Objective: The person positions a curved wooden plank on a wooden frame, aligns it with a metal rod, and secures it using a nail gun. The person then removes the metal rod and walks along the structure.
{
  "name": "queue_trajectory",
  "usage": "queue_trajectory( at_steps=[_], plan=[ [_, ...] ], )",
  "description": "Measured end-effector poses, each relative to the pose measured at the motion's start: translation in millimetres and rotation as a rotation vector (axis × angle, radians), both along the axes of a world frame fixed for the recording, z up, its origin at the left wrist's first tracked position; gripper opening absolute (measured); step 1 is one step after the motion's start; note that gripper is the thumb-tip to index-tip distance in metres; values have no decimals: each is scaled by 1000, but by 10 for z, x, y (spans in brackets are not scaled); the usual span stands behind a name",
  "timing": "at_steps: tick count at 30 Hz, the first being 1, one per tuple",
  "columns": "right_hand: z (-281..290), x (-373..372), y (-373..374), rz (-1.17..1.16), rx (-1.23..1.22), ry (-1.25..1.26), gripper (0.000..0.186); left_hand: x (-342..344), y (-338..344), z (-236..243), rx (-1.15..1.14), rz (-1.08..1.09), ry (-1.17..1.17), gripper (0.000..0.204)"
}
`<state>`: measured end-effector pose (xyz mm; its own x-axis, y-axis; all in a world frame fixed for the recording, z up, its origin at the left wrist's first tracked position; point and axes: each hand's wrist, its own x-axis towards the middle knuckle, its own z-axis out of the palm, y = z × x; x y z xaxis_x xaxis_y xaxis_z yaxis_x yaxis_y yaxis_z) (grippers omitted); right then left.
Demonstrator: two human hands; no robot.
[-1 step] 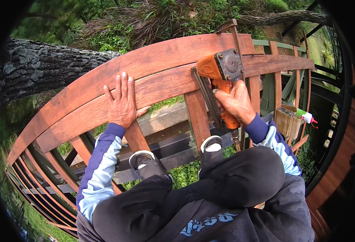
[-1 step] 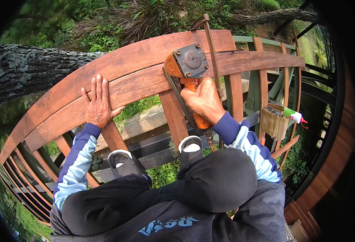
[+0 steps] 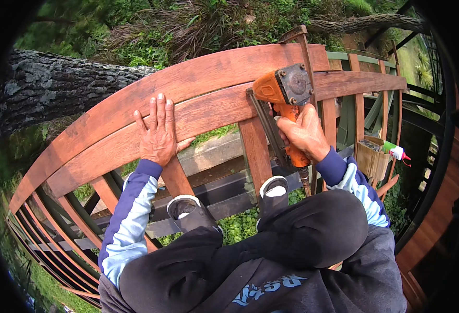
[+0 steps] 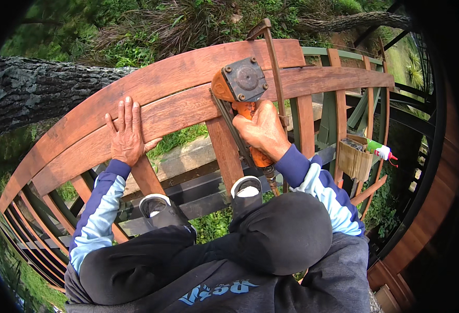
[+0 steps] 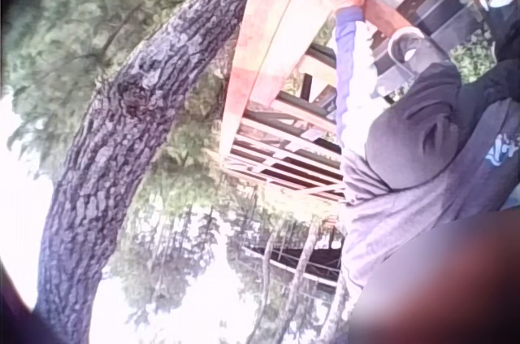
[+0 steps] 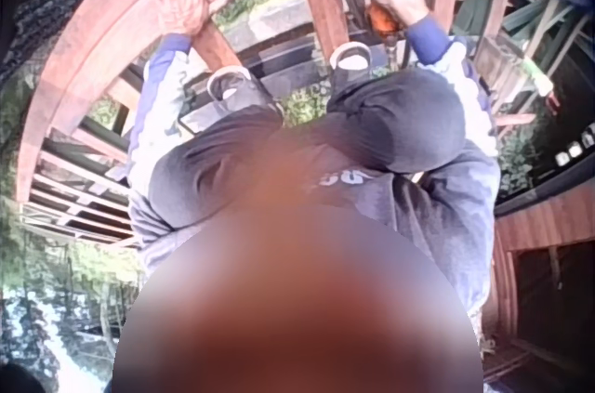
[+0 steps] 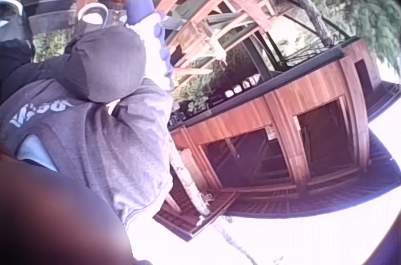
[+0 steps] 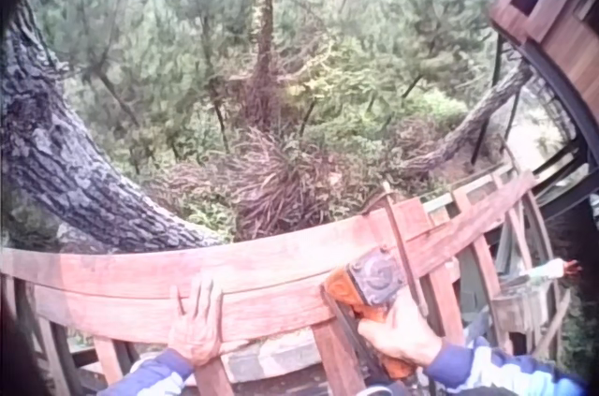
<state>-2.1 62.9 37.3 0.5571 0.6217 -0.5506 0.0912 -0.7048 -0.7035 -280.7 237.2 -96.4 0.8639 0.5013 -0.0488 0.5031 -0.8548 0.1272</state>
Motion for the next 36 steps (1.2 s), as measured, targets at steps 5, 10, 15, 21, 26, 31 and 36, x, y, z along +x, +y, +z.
queue_trajectory(
  at_steps=[5,10,15,21,26,31,36],
  plan=[
    [-45,33,69,67,-17,-134,28,44,34,-40,17,4,9,121],
    [36,21,43,-75,13,89,29,42,39,-37,38,-7,-24,122],
    [66,5,61,20,-8,-24,29,33,41,-38,16,-6,-18,121],
    [19,-16,87,41,-10,-61,31,38,41,-30,20,-3,-23,121],
    [-57,-24,90,85,21,-99,30,34,27,-41,24,6,-6,122],
    [23,-16,94,37,-53,-3,26,47,38,-23,28,-3,-3,122],
    [367,-11,-32,-91,32,121,15,52,39,-28,39,5,15,121]
  ],
)
